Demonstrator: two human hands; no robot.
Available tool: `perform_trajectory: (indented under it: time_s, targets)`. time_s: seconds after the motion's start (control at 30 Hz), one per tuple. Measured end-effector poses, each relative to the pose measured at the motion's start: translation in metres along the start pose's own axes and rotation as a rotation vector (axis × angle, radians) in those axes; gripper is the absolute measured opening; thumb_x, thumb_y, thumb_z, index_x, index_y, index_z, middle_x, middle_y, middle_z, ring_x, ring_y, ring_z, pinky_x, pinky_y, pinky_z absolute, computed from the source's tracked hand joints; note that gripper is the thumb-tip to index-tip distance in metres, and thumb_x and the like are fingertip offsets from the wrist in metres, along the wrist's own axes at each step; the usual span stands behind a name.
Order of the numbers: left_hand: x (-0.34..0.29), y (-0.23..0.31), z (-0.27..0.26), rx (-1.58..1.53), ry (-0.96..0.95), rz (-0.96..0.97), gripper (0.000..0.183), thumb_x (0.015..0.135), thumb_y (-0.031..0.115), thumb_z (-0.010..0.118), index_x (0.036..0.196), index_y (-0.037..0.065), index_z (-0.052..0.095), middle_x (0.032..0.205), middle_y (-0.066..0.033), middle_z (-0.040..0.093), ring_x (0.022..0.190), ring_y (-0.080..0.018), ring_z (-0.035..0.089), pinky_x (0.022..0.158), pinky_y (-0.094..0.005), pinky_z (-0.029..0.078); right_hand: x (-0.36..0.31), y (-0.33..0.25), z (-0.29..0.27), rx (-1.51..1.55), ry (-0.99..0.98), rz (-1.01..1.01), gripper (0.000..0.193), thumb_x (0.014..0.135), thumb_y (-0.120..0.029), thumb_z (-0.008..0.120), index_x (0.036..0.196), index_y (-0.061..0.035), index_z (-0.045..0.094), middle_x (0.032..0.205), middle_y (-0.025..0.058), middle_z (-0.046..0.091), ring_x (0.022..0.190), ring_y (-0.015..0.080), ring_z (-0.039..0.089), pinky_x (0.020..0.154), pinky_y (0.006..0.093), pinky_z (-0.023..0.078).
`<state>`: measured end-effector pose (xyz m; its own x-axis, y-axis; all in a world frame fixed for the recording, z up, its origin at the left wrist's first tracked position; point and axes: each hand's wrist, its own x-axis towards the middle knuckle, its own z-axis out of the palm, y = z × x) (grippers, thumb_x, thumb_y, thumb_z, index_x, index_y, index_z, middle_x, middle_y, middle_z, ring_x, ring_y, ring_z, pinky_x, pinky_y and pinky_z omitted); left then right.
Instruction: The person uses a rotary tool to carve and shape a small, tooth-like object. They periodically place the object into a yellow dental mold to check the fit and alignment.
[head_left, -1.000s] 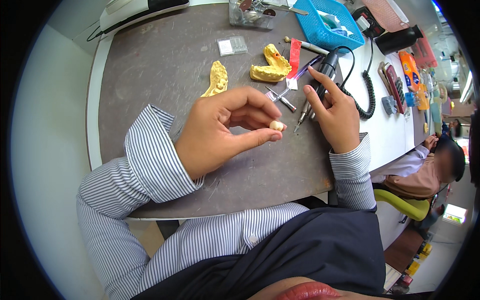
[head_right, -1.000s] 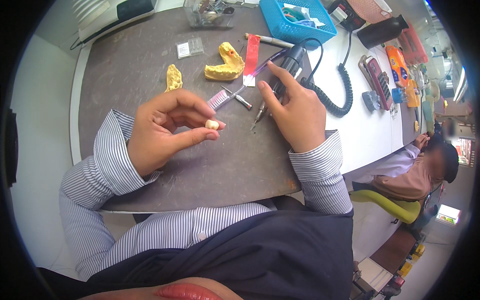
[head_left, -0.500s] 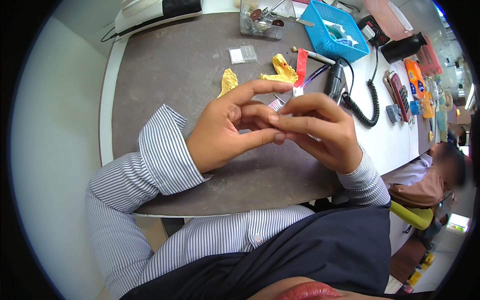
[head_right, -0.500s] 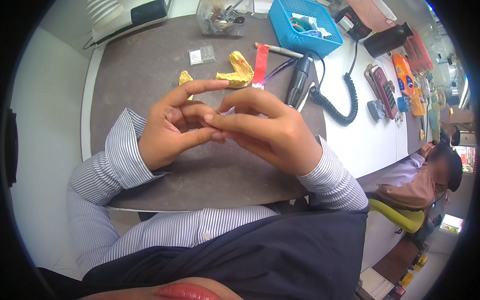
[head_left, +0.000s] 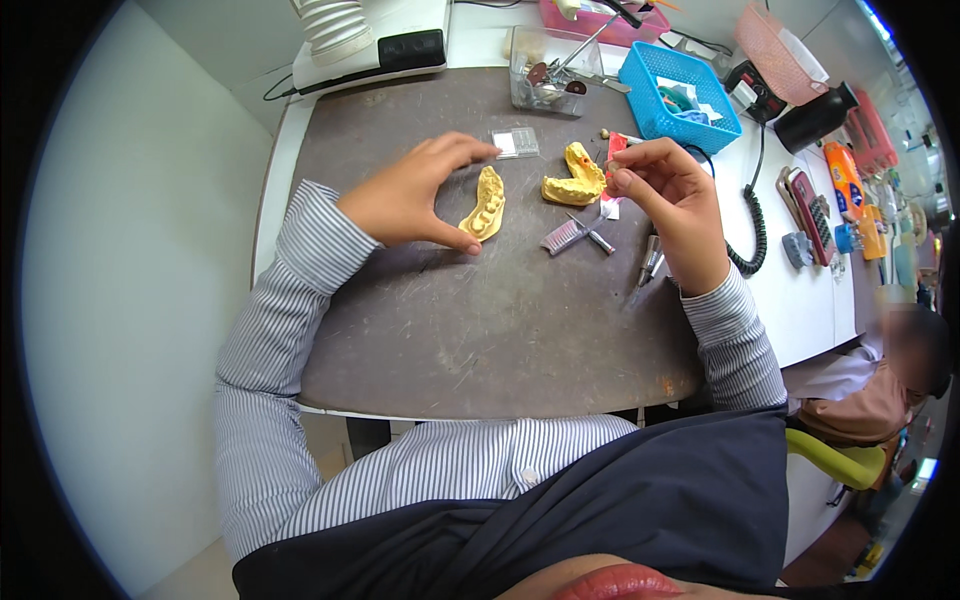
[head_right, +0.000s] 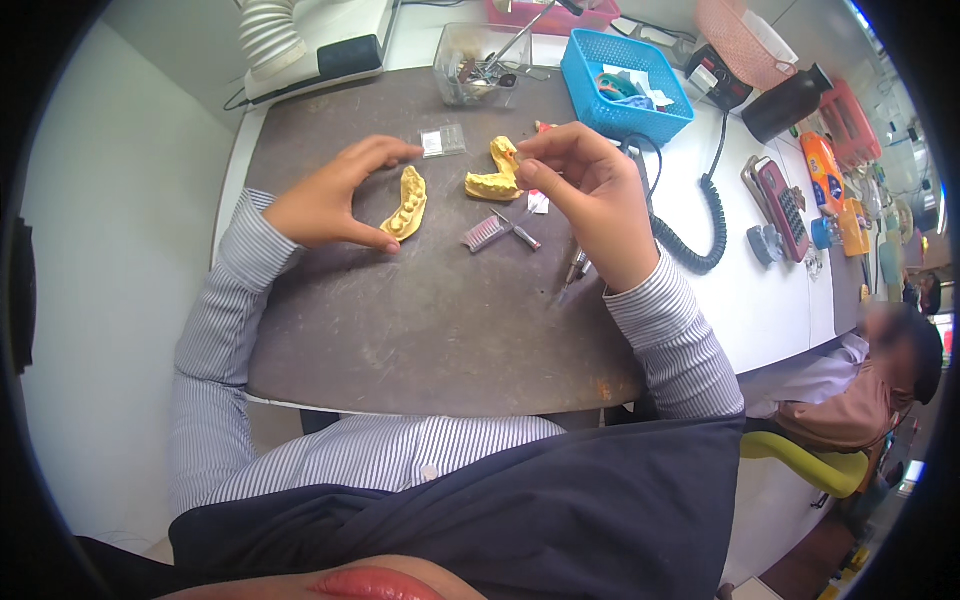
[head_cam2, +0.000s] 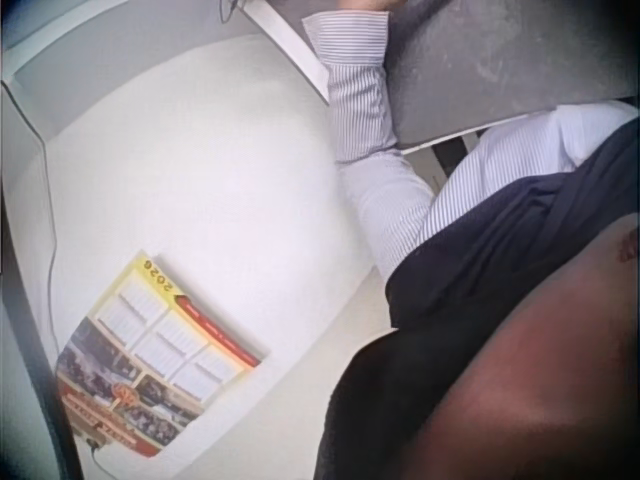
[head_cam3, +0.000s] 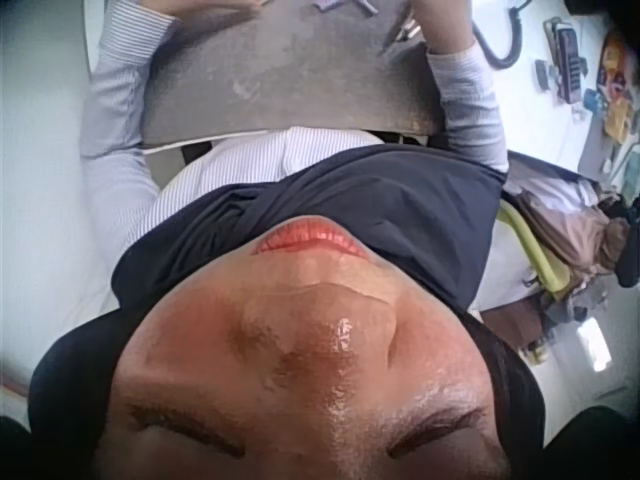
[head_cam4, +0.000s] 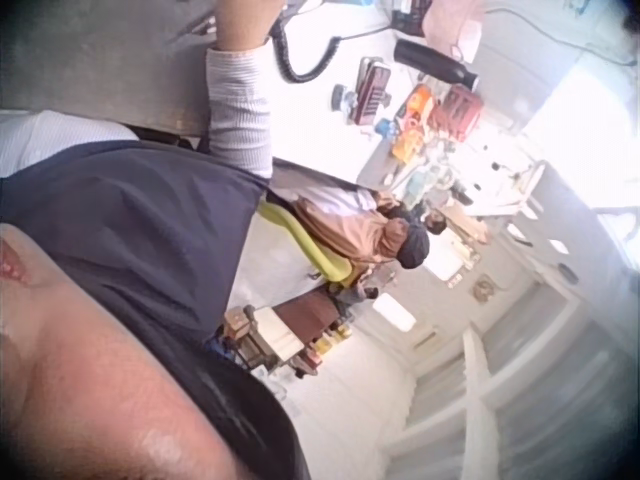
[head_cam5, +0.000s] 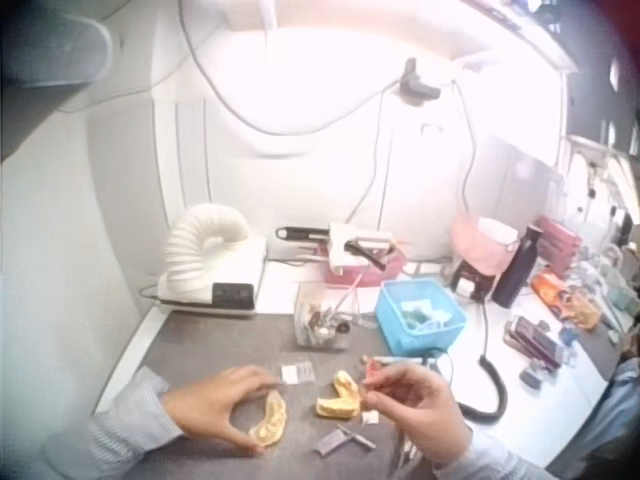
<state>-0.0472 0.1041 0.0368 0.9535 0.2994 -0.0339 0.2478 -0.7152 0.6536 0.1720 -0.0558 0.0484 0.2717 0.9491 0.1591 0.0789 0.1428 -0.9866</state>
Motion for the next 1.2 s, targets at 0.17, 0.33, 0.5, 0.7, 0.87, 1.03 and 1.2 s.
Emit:
perform_trajectory:
  time_s: [0.17, 0.33, 0.5, 0.7, 0.87, 1.03, 1.2]
  targets:
    - [0.005, 0.0, 0.004, 0.157, -0.05, 0.165, 0.088, 0.053, 0.026, 0.077, 0.126, 0.009, 0.032, 0.118, -0.0105, 0.039, 0.112, -0.0264, 0.038, 0.095, -0.0355, 0.033, -0.001, -0.003, 0.0, 0.178, -0.029, 0.07, 0.018, 0.077, -0.007, 0.061, 0.091, 0.001, 0.054, 0.094, 0.009, 0.054, 0.084, 0.0152, 0.057, 0.082, 0.0276, 0.045]
    - [0.005, 0.014, -0.001, 0.039, -0.081, 0.113, 0.088, 0.055, 0.023, 0.076, 0.128, 0.008, 0.029, 0.11, -0.0098, 0.045, 0.105, -0.0236, 0.043, 0.092, -0.0338, 0.035, -0.006, -0.018, 0.0, 0.268, -0.06, 0.156, 0.017, 0.079, -0.008, 0.059, 0.092, 0.0008, 0.053, 0.092, 0.0088, 0.055, 0.083, 0.0146, 0.057, 0.08, 0.0278, 0.046]
    - [0.003, 0.02, -0.008, -0.462, 0.151, 0.102, 0.077, 0.06, 0.009, 0.073, 0.124, 0.006, 0.03, 0.099, -0.0071, 0.045, 0.095, -0.0159, 0.05, 0.086, -0.028, 0.039, -0.01, -0.037, 0.004, 0.341, -0.115, 0.091, 0.017, 0.08, -0.008, 0.057, 0.094, 0.0006, 0.052, 0.088, 0.0083, 0.056, 0.081, 0.0137, 0.057, 0.077, 0.0267, 0.048]
    - [0.031, 0.093, -0.03, -0.784, 0.313, 0.272, 0.058, 0.068, -0.007, 0.06, 0.112, 0.008, 0.025, 0.113, -0.0083, 0.035, 0.092, -0.019, 0.054, 0.079, -0.0273, 0.046, 0.012, -0.078, 0.001, 0.229, -0.127, -0.162, 0.017, 0.079, -0.007, 0.057, 0.093, 0.0009, 0.054, 0.089, 0.0086, 0.058, 0.084, 0.014, 0.058, 0.077, 0.0262, 0.046]
    - [0.045, 0.141, -0.033, -0.611, 0.498, 0.432, 0.069, 0.063, 0.009, 0.073, 0.115, 0.002, 0.027, 0.108, -0.0101, 0.043, 0.094, -0.0162, 0.054, 0.082, -0.0276, 0.047, 0.024, -0.107, 0.005, 0.32, -0.049, -0.366, 0.019, 0.075, -0.003, 0.06, 0.093, 0.0013, 0.054, 0.088, 0.0071, 0.057, 0.086, 0.0125, 0.055, 0.078, 0.0243, 0.045]
    - [0.046, 0.147, -0.025, -0.314, 0.698, 0.497, 0.073, 0.061, 0.008, 0.075, 0.117, 0.002, 0.029, 0.102, -0.0084, 0.043, 0.093, -0.0149, 0.052, 0.082, -0.0275, 0.047, 0.017, -0.112, 0.004, 0.178, 0.07, -0.438, 0.018, 0.076, -0.003, 0.061, 0.093, 0.0018, 0.056, 0.09, 0.0089, 0.059, 0.085, 0.0116, 0.056, 0.076, 0.023, 0.046]
    - [0.047, 0.141, -0.023, -0.173, 0.845, 0.519, 0.069, 0.06, 0.019, 0.077, 0.112, 0.004, 0.034, 0.099, -0.0108, 0.047, 0.089, -0.017, 0.054, 0.073, -0.0275, 0.048, 0.011, -0.11, 0.011, 0.051, 0.065, -0.472, 0.017, 0.075, -0.005, 0.062, 0.09, 0.0031, 0.056, 0.084, 0.0069, 0.06, 0.079, 0.0113, 0.058, 0.076, 0.0233, 0.047]
